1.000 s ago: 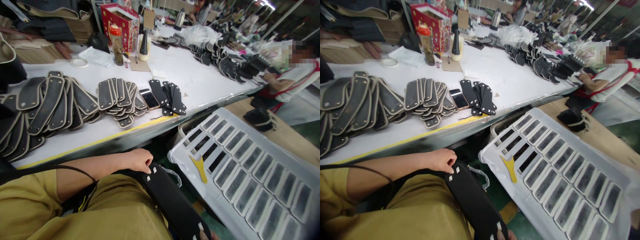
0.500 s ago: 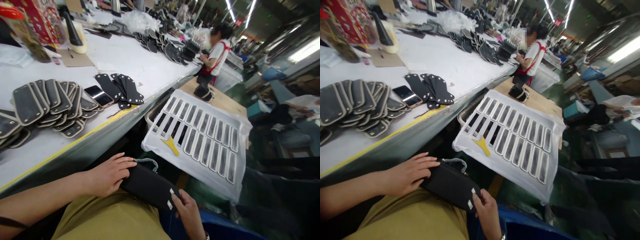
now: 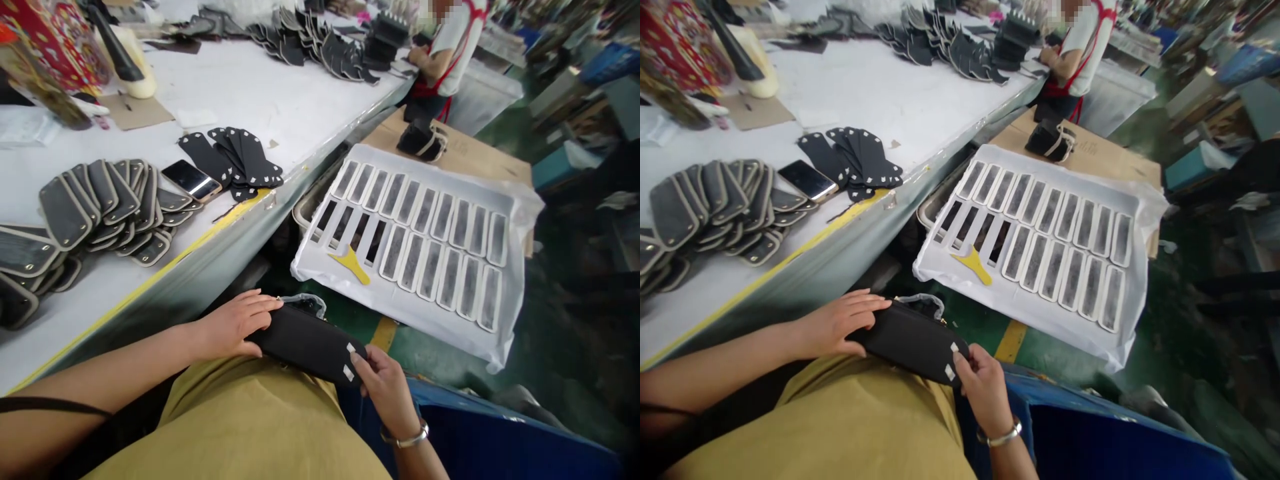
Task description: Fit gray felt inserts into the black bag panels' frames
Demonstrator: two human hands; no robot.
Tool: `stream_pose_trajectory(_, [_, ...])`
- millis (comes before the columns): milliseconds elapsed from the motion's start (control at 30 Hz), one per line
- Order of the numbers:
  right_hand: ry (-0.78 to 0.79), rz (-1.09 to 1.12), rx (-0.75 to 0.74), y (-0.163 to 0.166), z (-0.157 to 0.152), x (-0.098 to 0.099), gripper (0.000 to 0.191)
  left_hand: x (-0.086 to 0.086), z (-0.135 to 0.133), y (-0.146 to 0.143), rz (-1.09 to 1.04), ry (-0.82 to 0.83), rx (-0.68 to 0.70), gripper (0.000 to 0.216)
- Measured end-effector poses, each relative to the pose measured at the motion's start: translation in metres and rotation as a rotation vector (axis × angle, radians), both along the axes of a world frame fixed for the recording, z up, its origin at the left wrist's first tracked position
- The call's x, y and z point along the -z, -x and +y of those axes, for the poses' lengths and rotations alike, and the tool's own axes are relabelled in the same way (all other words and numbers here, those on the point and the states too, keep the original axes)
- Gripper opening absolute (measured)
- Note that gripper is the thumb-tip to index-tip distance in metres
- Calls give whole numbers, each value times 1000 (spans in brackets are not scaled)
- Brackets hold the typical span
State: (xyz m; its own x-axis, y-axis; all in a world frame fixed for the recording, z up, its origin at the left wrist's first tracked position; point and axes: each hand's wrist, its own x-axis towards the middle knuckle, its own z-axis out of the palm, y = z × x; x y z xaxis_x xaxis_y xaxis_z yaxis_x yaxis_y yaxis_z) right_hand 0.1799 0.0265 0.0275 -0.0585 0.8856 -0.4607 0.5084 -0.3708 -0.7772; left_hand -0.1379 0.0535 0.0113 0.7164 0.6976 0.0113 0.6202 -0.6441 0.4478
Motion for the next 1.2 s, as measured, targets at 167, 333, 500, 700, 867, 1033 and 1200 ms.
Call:
stream_pose_trajectory(167, [-5,5,10,2,-1,-4,33,-3,1,-2,9,51,-16,35])
stream_pose_trajectory(333, [0,39,12,0,-3,-3,33,-6,3,-3,6,124,-27,38])
stream_pose_trajectory(500, [-18,-8,-10,-1,-6,-5,33,-2,-3,4,-43,121,-107,42])
stream_pose_trajectory(700, [-39,76,-13,10,-3,-34,34,3,-7,13,-105,165,-145,40])
stream_pose_trajectory(867, [-82,275,-78,27,-6,-62,33,5,-4,15,-173,165,-113,40])
stream_pose_trajectory(1033, [-18,433,119,31,-2,-56,31,4,-3,16,-203,186,-105,41])
stream_pose_trajectory(1200, [46,588,62,63,19,-72,29,6,-3,19,-229,195,-95,45])
